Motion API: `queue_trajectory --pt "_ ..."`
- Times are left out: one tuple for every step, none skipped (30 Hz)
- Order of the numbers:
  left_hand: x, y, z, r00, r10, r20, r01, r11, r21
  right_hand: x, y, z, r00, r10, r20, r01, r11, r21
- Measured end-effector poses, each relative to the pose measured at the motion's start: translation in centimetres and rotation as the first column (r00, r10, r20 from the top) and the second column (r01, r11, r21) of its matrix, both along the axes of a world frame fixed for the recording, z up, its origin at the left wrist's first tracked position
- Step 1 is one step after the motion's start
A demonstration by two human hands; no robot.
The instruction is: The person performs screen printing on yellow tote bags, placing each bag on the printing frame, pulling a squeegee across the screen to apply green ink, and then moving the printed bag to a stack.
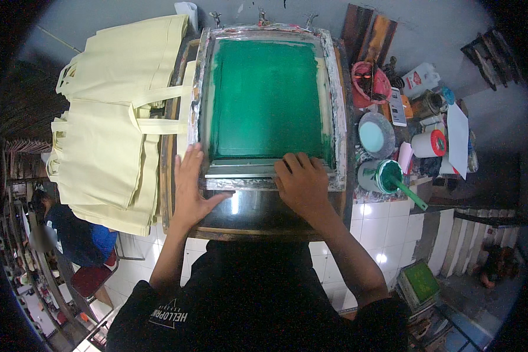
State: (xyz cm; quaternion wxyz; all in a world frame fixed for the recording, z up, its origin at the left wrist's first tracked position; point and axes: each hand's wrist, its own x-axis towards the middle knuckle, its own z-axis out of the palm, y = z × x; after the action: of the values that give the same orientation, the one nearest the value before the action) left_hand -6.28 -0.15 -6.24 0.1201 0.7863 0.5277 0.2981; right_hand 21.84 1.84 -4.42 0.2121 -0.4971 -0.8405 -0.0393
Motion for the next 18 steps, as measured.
queue_trajectory --pt "-0.5 -0.3 -0.5 1.000 0.019 -0.019 -0.018 0.999 0.044 0.3 0.0 0.3 1.000 0.011 -0.025 -0.012 0.999 -0.039" --pt "-0.9 -0.5 -0.8 0.999 0.038 -0.037 -0.035 0.996 0.088 0.7 0.1 0.9 0.998 0.021 -0.051 -0.025 0.997 -0.077" --pt "-1.3 -0.2 -0.9 0.997 0.053 -0.053 -0.045 0.989 0.143 0.9 0.3 1.6 0.997 0.025 -0.077 -0.033 0.994 -0.105" --pt "-1.5 -0.1 0.1 0.996 0.049 -0.080 -0.033 0.981 0.193 1.0 0.6 2.7 0.993 0.045 -0.106 -0.047 0.999 -0.017" --pt "-1.6 0.2 1.3 0.998 0.063 -0.016 -0.057 0.969 0.239 1.0 0.7 4.2 0.989 0.068 -0.132 -0.059 0.996 0.072" --pt "-1.5 0.5 3.2 0.996 0.073 0.052 -0.085 0.956 0.282 1.0 0.8 6.1 0.984 0.095 -0.153 -0.070 0.985 0.159" --pt "-1.6 0.7 4.5 0.990 0.084 0.116 -0.117 0.942 0.315 0.9 1.3 7.8 0.985 0.095 -0.145 -0.058 0.969 0.239" --pt "-1.7 1.9 5.4 0.980 0.043 0.193 -0.112 0.924 0.365 0.7 2.3 9.8 0.986 0.094 -0.138 -0.046 0.948 0.316" --pt "-1.3 2.9 7.2 0.965 0.058 0.256 -0.150 0.922 0.357 0.8 3.1 11.9 0.988 0.085 -0.126 -0.029 0.919 0.392" --pt "-0.1 4.0 8.5 0.902 0.020 0.431 -0.197 0.908 0.370 1.0 4.3 14.1 0.994 0.079 -0.069 -0.045 0.915 0.400" --pt "0.4 5.2 9.6 0.844 -0.016 0.537 -0.206 0.913 0.352 1.4 5.7 16.1 0.998 0.064 -0.012 -0.053 0.911 0.408" --pt "0.9 6.4 10.9 0.773 -0.049 0.633 -0.220 0.914 0.340 1.6 7.5 18.1 0.997 0.071 0.000 -0.064 0.890 0.452" --pt "0.7 7.2 11.7 0.730 -0.069 0.680 -0.196 0.932 0.305 2.0 9.2 20.0 0.997 0.070 0.019 -0.070 0.866 0.495" --pt "-1.0 7.6 10.5 0.746 0.009 0.666 -0.156 0.974 0.162 2.1 10.9 21.8 0.999 0.033 -0.033 -0.018 0.922 0.386" --pt "-2.2 8.2 9.9 0.885 0.314 0.344 -0.347 0.937 0.039 1.7 11.9 23.7 0.997 -0.010 -0.076 0.030 0.963 0.266" --pt "-2.7 8.9 9.2 0.917 0.345 0.197 -0.330 0.938 -0.109 -2.2 12.0 28.2 0.959 -0.283 -0.014 0.283 0.959 -0.024" --pt "-2.9 9.6 9.1 0.938 0.343 0.046 -0.321 0.913 -0.253 -3.6 12.2 30.3 0.931 -0.364 0.012 0.363 0.926 -0.105" --pt "-3.9 10.1 7.2 0.942 0.330 -0.060 -0.333 0.899 -0.283 -5.0 12.4 32.1 0.898 -0.436 0.052 0.438 0.880 -0.182"
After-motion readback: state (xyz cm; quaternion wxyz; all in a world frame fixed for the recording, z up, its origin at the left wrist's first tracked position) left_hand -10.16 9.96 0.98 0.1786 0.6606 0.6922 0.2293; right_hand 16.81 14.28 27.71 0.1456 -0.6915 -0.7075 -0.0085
